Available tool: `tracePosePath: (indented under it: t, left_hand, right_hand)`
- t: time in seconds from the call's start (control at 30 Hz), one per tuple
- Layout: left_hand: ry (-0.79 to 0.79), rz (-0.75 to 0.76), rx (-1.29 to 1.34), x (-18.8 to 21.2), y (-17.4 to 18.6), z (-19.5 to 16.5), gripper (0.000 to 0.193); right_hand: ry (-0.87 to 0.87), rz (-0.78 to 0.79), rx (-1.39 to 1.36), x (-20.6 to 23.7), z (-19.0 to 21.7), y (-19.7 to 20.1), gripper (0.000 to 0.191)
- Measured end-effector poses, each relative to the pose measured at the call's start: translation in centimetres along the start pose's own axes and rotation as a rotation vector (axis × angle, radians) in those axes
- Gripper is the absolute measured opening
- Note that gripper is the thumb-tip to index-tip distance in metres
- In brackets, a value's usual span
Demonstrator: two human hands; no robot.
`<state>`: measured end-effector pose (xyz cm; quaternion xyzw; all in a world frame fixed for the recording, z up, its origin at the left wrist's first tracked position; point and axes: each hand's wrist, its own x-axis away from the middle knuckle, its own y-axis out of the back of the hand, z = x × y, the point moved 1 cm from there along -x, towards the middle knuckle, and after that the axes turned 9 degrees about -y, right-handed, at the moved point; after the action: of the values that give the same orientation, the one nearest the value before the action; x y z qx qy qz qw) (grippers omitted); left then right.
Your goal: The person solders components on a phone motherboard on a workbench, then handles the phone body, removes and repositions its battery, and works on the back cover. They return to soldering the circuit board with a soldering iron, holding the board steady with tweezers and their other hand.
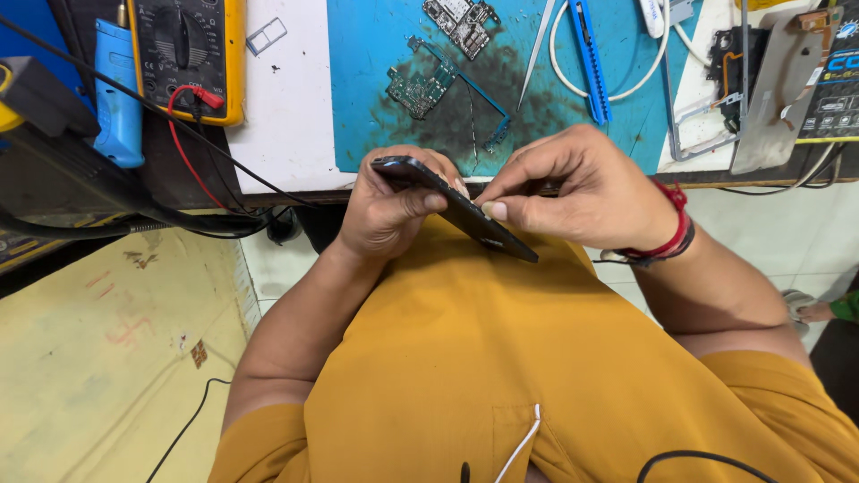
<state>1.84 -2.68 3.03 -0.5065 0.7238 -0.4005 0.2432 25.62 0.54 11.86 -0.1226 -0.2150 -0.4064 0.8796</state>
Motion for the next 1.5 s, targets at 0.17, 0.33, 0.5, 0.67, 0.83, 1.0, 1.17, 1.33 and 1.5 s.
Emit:
tracePosePath:
  t: [0.17,0.33,0.5,0.67,0.83,1.0,1.17,1.33,1.5]
  left_hand:
    - [0.025,0.020,0.025,-0.3,0.5,0.3,0.017]
    - [0.041,0.029,0.039,-0.5,0.7,0.4,0.018]
    - [0.048,0.023,0.044,-0.9,1.0,0.6,0.017]
    - [0.036,0.024,0.042,-1.1,1.0,0.6,0.018]
    - [0.050,0.032,0.034,-1.3,1.0,0.6,0.017]
    - [0.052,0.035,0.031,-1.4,1.0,0.7,0.017]
    - [0.050,0.037,0.018,-1.4,1.1,0.6,0.017]
    - [0.054,0.028,0.030,-1.3,1.0,0.7,0.018]
    - [0.064,0.035,0.014,-1.3,0.9,0.6,0.016]
  right_hand:
    - [-0.066,0.028,0.033,-0.4,0.2,0.3,0.018]
    - [-0.068,0.044,0.074,-0.7,0.8,0.5,0.018]
    - [-0.081,0.023,0.056,-0.8,0.8,0.5,0.018]
    - [-0.050,0.015,0.102,-0.8,0.7,0.7,0.019]
    - [-0.046,0.026,0.095,-0.8,0.7,0.9,0.019]
    - [-0.030,0.018,0.115,-0.8,0.8,1.0,0.018]
    - [-0.015,0.006,0.135,-0.7,0.8,1.0,0.016]
    - [-0.044,-0.010,0.112,-0.5,0.7,0.7,0.016]
    - [-0.025,-0.016,0.127,-0.4,0.7,0.7,0.016]
